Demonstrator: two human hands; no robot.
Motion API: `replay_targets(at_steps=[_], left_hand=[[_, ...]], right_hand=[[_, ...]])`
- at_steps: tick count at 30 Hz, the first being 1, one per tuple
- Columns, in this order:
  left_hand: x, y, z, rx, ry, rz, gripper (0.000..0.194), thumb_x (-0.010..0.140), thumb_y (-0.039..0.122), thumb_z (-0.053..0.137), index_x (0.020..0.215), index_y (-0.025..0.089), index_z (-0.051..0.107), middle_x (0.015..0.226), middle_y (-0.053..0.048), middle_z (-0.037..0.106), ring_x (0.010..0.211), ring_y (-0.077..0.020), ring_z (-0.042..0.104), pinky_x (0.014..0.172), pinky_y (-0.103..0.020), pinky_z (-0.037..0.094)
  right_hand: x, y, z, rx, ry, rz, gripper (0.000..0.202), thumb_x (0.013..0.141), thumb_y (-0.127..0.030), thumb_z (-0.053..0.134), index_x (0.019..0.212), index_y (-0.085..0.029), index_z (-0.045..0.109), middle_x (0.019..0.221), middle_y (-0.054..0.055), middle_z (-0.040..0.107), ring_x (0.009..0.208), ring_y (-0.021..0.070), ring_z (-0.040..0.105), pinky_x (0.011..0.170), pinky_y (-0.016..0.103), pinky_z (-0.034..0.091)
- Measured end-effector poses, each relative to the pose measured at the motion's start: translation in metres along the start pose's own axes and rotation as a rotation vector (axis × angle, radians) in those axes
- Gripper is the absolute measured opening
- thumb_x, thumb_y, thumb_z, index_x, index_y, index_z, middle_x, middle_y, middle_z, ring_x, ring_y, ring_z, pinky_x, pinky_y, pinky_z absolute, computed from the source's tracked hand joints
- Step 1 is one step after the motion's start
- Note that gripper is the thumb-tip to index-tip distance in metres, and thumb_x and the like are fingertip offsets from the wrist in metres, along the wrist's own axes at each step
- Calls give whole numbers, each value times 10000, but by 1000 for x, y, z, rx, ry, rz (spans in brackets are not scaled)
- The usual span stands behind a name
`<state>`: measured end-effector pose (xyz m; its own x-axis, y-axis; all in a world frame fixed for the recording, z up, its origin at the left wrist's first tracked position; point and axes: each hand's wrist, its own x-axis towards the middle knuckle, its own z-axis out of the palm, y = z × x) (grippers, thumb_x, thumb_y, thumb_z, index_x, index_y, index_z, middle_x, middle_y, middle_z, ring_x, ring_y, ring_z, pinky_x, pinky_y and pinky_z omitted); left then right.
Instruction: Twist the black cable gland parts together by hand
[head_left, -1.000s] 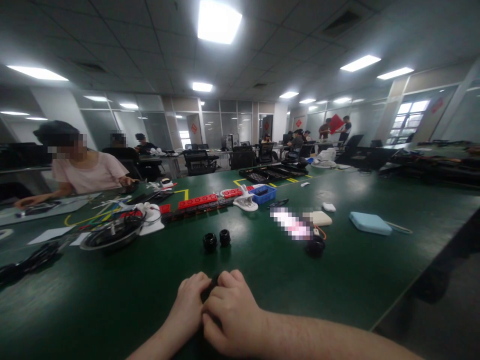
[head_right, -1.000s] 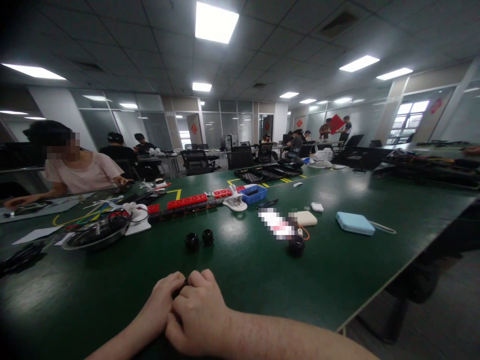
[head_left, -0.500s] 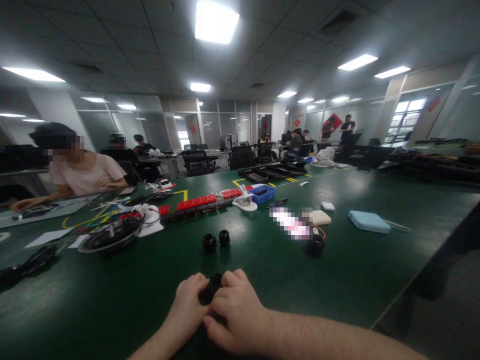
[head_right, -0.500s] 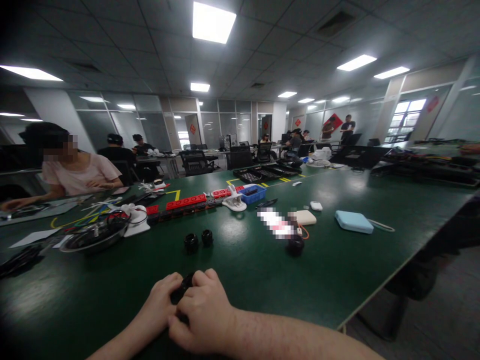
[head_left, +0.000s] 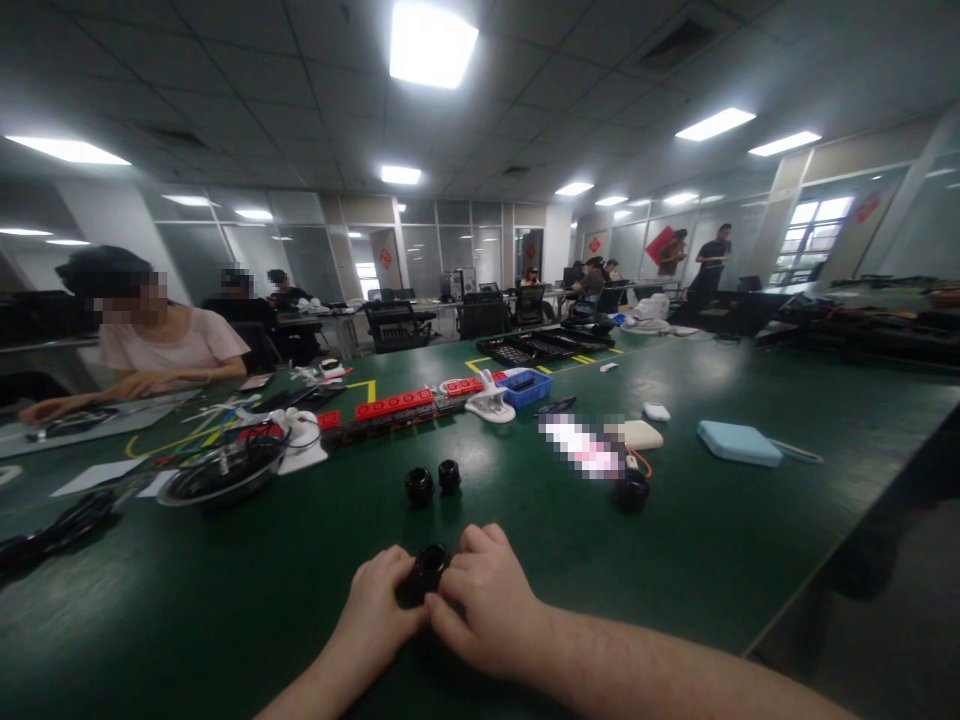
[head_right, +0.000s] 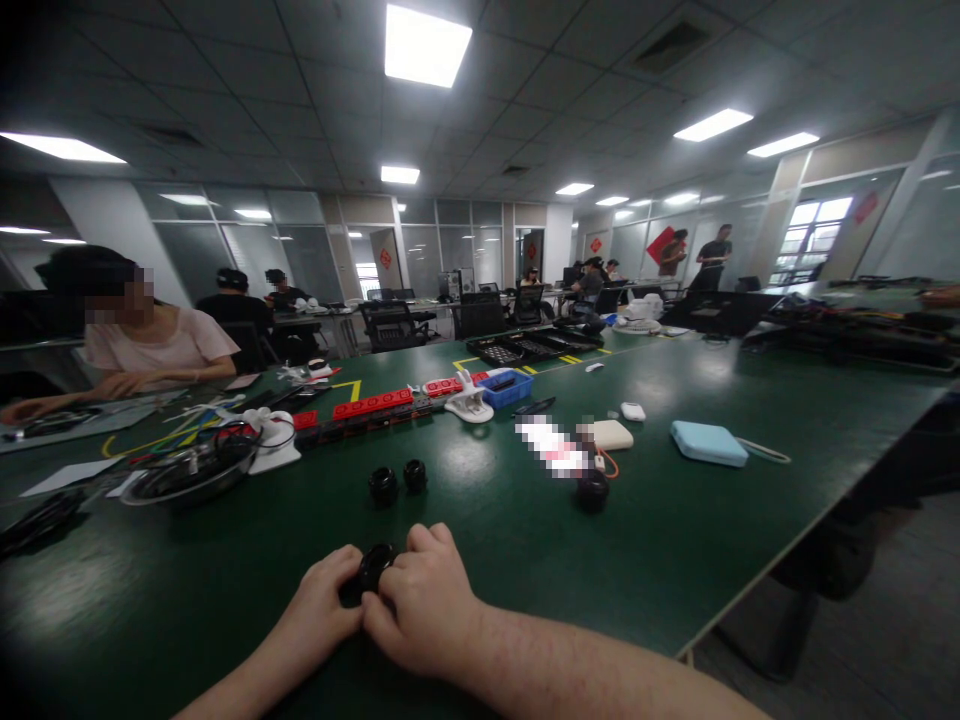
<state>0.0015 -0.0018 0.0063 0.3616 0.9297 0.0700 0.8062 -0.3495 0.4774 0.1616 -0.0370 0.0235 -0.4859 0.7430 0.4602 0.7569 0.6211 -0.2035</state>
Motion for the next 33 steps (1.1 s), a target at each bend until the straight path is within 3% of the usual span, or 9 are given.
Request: replay_targets(at_steps=[13,26,33], left_hand=[[-2,8,-5,50,-29,-40,231,634,403,578,659,174,553,736,1,523,726,-164,493,660,-262,367],[-2,4,-3,16,-32,-48,235,636,417,565,673,185,556,764,2,532,736,-168,498,686,-273,372],[-1,3,2,66,-19,-2,148,645,328,557,627,182,543,723,5,522,727,-160,493,662,-257,348]], right_hand=[[5,10,-2,-101,-1,90,308,792,-379,450,622,-151,568,636,30,580,692,153,390,652,321,245],[9,6,-5,-100,-92,171,422,780,-531,431,712,-140,577,747,65,580,784,193,414,704,336,274],[12,6,-2,-103,-89,168,470,738,-591,445,712,-139,570,741,63,573,775,199,418,702,347,291]])
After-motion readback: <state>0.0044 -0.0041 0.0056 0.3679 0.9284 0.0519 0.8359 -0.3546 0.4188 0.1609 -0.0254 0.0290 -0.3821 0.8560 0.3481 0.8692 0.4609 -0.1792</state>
